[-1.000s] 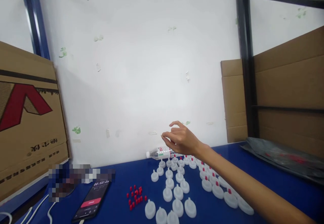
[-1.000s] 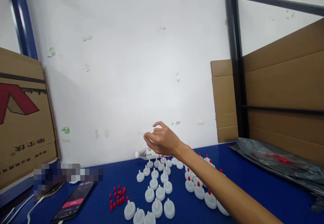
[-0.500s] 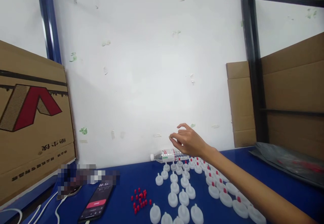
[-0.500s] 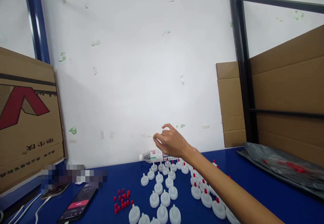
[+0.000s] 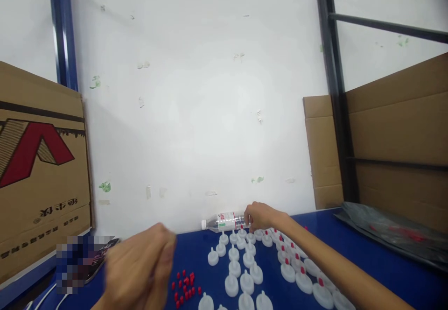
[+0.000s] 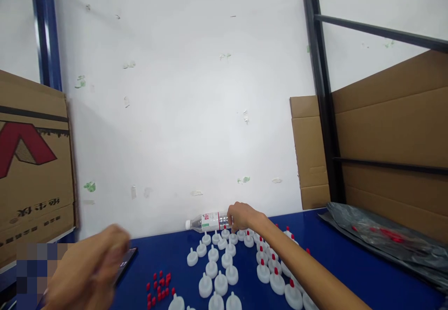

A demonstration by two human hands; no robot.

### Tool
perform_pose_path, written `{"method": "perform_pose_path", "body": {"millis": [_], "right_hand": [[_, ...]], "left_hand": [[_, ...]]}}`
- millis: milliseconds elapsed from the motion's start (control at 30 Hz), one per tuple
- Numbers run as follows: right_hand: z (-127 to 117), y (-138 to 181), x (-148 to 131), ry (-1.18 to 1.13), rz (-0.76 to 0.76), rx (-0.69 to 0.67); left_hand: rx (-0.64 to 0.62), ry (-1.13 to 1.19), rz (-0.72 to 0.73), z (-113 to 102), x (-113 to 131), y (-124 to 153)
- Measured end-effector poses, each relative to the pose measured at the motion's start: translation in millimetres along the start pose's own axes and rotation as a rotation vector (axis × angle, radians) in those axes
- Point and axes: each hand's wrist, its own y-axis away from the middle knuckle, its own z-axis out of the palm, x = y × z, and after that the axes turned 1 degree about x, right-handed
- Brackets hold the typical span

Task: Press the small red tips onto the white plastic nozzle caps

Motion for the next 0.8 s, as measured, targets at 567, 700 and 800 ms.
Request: {"method": "perform_pose_path", "body": {"millis": [567, 700, 800], "right_hand": [[-34.7, 24.7, -46.1, -0.055, -0.201, 0.242], [-28.2, 33.7, -84.3, -0.096, -0.348, 0.287], [-21.2, 42.0, -110.1, -0.103, -0.434, 0.283]], "left_hand": [[-0.045, -0.004, 0.26, 58.3, 17.9, -17.8], [-0.087, 0.04, 0.244, 51.7, 34.8, -14.6], [-0.105, 0.089, 0.239, 50.6, 46.0, -10.0]]}}
